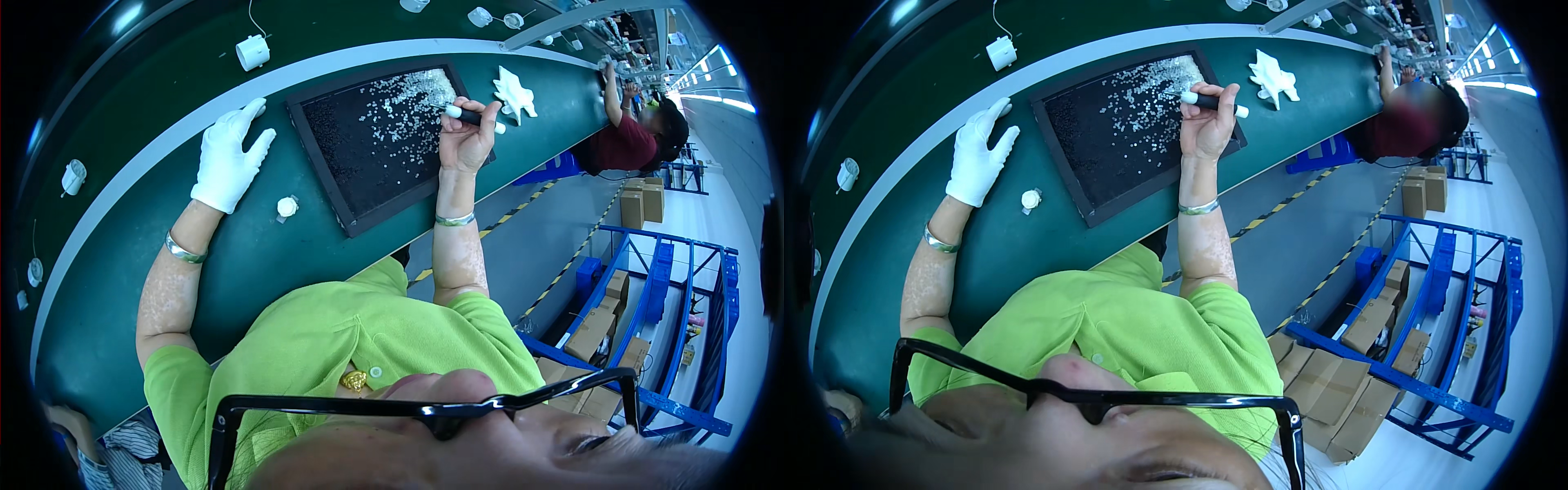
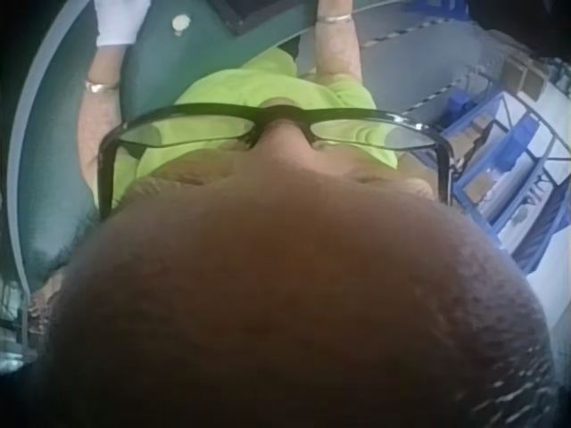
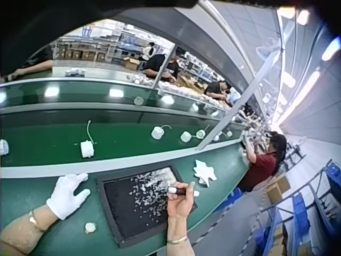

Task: The person repeatedly picks up small components from a tray using a handheld tool and inserts them into white plastic parts before placing the assembled parts onto the conveyor belt.

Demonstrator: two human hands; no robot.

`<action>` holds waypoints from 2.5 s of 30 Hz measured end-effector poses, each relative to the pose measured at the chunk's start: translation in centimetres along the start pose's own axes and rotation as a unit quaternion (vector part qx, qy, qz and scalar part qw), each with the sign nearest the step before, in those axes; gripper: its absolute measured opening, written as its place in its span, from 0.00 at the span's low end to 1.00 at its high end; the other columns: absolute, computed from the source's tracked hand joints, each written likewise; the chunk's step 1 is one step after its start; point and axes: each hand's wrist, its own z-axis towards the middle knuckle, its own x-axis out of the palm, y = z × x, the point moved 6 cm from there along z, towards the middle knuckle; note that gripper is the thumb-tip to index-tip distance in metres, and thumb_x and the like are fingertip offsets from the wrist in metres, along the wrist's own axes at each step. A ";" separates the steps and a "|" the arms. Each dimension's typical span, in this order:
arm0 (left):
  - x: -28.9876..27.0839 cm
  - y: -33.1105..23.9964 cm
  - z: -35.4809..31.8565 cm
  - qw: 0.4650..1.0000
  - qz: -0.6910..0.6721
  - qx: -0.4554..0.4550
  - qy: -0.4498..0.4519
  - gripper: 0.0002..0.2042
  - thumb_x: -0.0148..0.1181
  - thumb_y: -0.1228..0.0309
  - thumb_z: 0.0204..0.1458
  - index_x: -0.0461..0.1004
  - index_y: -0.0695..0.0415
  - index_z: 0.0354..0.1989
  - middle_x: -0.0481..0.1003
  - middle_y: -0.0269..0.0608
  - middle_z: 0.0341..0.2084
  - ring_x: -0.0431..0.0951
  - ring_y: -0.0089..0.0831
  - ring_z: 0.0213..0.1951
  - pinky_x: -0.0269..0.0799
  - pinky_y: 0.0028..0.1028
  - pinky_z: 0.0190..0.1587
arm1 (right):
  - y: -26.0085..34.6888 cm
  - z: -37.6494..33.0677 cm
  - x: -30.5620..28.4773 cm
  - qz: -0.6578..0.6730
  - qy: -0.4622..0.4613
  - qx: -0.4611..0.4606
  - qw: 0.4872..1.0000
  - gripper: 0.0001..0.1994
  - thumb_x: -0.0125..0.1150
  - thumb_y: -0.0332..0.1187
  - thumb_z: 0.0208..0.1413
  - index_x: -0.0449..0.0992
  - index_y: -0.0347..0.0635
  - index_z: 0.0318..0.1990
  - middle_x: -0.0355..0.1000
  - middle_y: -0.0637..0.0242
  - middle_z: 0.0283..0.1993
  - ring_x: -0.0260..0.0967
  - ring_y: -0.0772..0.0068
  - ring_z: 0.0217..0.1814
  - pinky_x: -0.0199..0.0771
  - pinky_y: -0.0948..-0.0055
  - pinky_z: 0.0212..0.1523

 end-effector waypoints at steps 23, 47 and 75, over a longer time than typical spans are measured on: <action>12.7 -2.6 25.4 0.998 -0.013 -0.055 0.013 0.42 0.63 0.46 0.40 0.59 0.55 0.62 0.70 0.54 0.52 0.70 0.47 0.54 0.66 0.36 0.56 | 1.0 -0.4 -0.5 0.125 -0.001 0.022 0.992 0.25 0.40 0.49 0.65 0.72 0.33 0.32 0.68 0.55 0.32 0.59 0.75 0.22 0.63 0.79 0.22; -4.0 -3.7 0.6 0.938 -0.269 -0.209 0.063 0.27 0.68 0.71 0.42 0.66 0.58 0.53 0.74 0.41 0.41 0.75 0.25 0.39 0.71 0.25 0.45 | 1.4 0.2 -1.0 0.088 0.015 0.005 0.996 0.26 0.44 0.53 0.62 0.75 0.35 0.30 0.69 0.57 0.32 0.58 0.75 0.21 0.61 0.79 0.23; 0.3 -5.6 -7.3 0.992 -0.128 0.001 0.010 0.27 0.72 0.67 0.33 0.71 0.54 0.47 0.74 0.44 0.35 0.72 0.43 0.38 0.63 0.36 0.43 | -8.9 -9.5 13.4 0.073 0.029 0.251 0.965 0.29 0.45 0.63 0.54 0.63 0.43 0.19 0.67 0.64 0.31 0.55 0.77 0.24 0.60 0.77 0.28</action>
